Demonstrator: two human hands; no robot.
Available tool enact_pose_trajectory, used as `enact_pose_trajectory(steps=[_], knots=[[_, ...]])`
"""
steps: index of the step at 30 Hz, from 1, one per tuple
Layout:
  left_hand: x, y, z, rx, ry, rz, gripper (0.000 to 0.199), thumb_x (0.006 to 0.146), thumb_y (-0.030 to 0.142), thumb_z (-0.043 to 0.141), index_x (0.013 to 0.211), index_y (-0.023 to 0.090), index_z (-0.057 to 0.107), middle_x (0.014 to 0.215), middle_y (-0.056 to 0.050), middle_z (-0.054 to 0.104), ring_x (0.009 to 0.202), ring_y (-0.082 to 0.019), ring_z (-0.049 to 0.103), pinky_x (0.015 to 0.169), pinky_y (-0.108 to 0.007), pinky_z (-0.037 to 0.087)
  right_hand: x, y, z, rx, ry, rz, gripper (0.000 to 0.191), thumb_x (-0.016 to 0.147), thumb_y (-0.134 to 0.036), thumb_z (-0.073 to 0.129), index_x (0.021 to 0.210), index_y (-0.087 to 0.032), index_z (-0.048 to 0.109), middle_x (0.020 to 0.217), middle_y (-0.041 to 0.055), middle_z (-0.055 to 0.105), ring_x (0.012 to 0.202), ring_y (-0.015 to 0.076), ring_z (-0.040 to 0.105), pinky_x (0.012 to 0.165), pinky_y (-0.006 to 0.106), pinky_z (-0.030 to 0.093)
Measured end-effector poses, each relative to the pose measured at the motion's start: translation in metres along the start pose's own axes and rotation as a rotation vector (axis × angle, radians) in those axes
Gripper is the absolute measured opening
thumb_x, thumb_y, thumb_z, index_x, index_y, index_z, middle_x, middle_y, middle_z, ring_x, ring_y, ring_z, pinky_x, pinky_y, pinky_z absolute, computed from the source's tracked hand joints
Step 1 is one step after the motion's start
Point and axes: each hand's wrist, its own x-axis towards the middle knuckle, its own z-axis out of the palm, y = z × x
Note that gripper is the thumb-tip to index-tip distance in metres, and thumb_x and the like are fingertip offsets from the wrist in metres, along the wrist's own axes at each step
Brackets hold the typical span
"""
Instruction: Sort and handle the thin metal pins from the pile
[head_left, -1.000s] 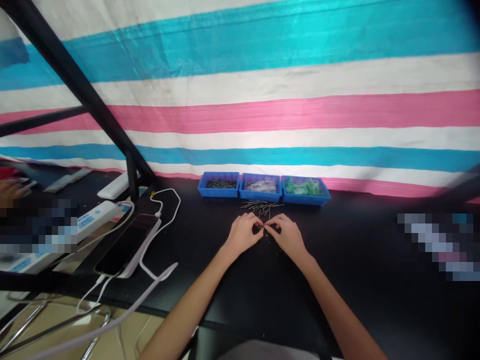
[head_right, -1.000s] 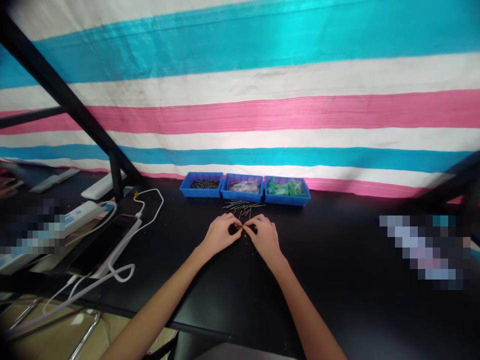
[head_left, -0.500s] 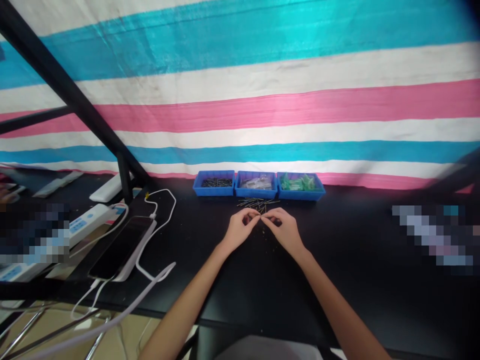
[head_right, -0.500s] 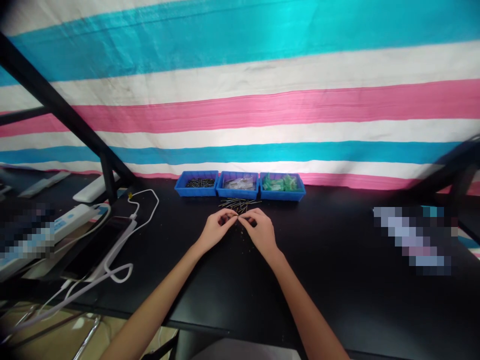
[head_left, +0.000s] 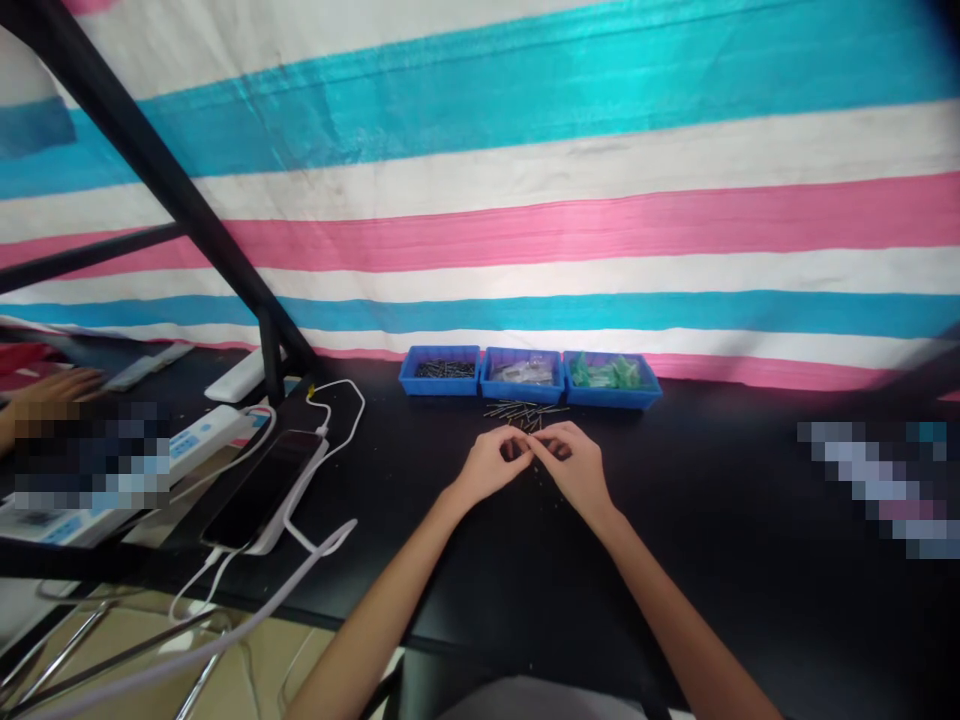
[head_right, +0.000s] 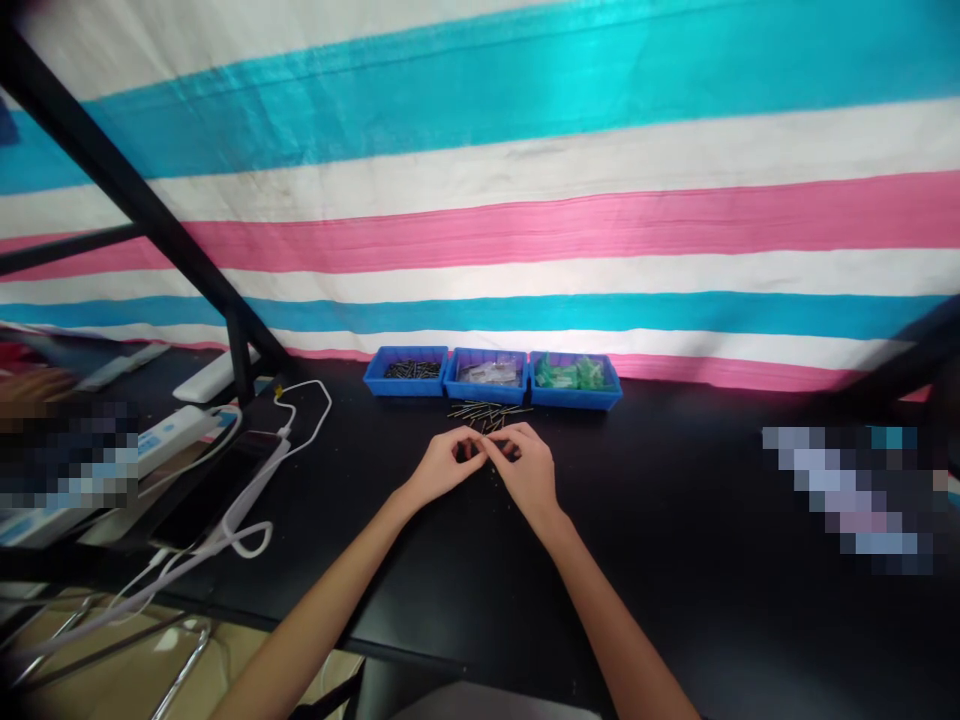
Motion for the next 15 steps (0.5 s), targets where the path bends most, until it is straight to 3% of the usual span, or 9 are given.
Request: enact_pose_trajectory(steps=[8, 15], knots=[[0.003, -0.003, -0.003, -0.310, 0.073, -0.098, 0.019, 0.074, 0.029, 0.059, 0.082, 0.012, 0.062, 0.069, -0.001, 0.058, 0.057, -0.008, 0.046, 0.053, -0.020, 0.037, 0.000, 0.004, 0.005, 0.215, -0.015, 0.174, 0.030, 0.075, -0.044, 0.058, 0.079, -0.015, 0.065, 0.078, 0.0073, 0.064, 0.064, 0.0163, 0.058, 0.056, 0.027, 0.047], [0.006, -0.014, -0.006, -0.489, 0.264, -0.184, 0.031, 0.070, 0.039, 0.064, 0.084, 0.012, 0.063, 0.070, -0.004, 0.061, 0.061, -0.011, 0.053, 0.058, -0.023, 0.044, -0.003, 0.006, 0.006, -0.011, -0.107, -0.029, 0.023, 0.075, -0.039, 0.056, 0.083, -0.020, 0.067, 0.083, 0.0048, 0.059, 0.058, 0.0126, 0.054, 0.054, 0.025, 0.044]])
